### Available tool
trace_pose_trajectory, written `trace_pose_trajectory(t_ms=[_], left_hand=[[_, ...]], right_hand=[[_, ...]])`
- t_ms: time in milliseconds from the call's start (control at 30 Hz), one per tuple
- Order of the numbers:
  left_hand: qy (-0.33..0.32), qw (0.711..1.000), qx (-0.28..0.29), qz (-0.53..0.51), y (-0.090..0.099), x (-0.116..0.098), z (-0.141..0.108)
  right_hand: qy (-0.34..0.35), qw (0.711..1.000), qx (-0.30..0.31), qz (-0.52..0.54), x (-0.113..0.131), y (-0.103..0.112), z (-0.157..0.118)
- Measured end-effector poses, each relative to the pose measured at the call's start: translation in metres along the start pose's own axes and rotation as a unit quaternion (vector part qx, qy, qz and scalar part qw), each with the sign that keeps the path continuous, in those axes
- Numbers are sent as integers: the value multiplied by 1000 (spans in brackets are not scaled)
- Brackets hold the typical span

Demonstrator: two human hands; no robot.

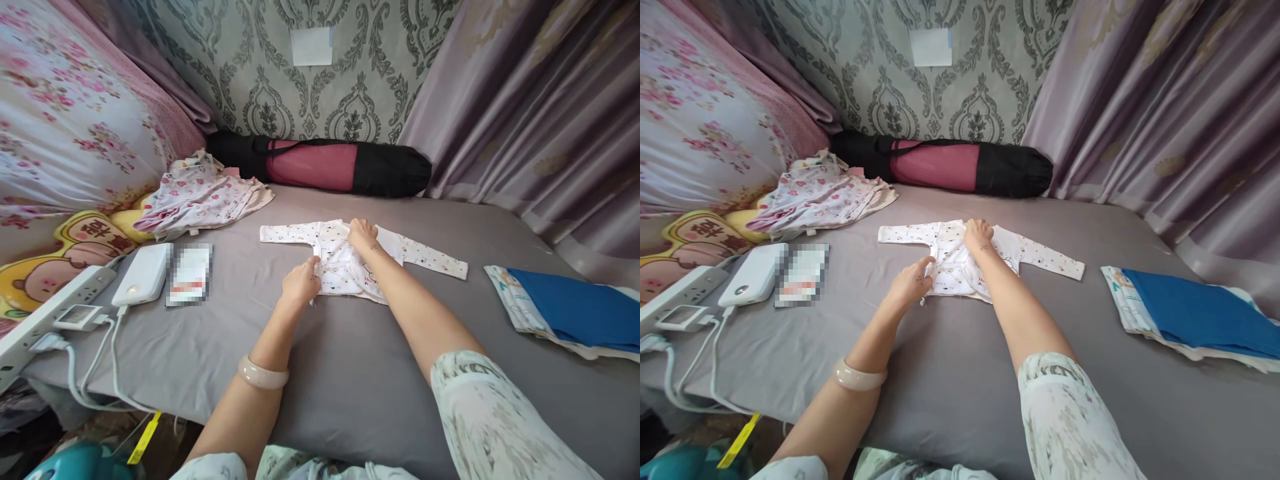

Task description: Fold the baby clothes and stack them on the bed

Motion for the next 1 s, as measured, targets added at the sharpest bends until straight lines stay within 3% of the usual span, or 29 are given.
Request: trace_pose_trajectory(t_ms=[100,200,267,333,433,567,700,800,867,1000], left_hand=[[2,1000,2,10,-1,1,-1],[-3,999,-33,41,5,-3,-4],[-43,992,-89,75,14,-13,-7],[-117,979,-131,103,16,-28,-9],[-179,974,-79,111,-2,-35,-7],[-131,986,23,100,-19,-22,-1],[-104,988,50,104,-16,-18,-4],[-104,990,49,84,-14,-17,-4],[-111,992,28,61,-12,-17,-2],[-178,978,-105,9,6,-31,-5]], right_hand=[[8,1000,-7,-11,7,-2,-7],[45,996,-64,-34,21,0,-16],[116,989,-87,-34,40,-5,-24],[184,980,-71,-17,56,-17,-29],[207,978,-22,3,63,-38,-26],[161,986,25,20,54,-57,-15],[143,988,36,38,49,-64,-12],[146,983,51,94,47,-55,-10],[148,973,24,174,40,-33,-9],[89,946,-102,296,-2,21,-19]])
Point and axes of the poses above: each hand's wrist, its own z-axis towards the middle knuckle, its own y-axis out of the back of the hand, x = y × z, the point moved 9 cm from there along z, towards the middle knuckle, and after that the axes turned 2 degrees about z, right-handed, at the moved point
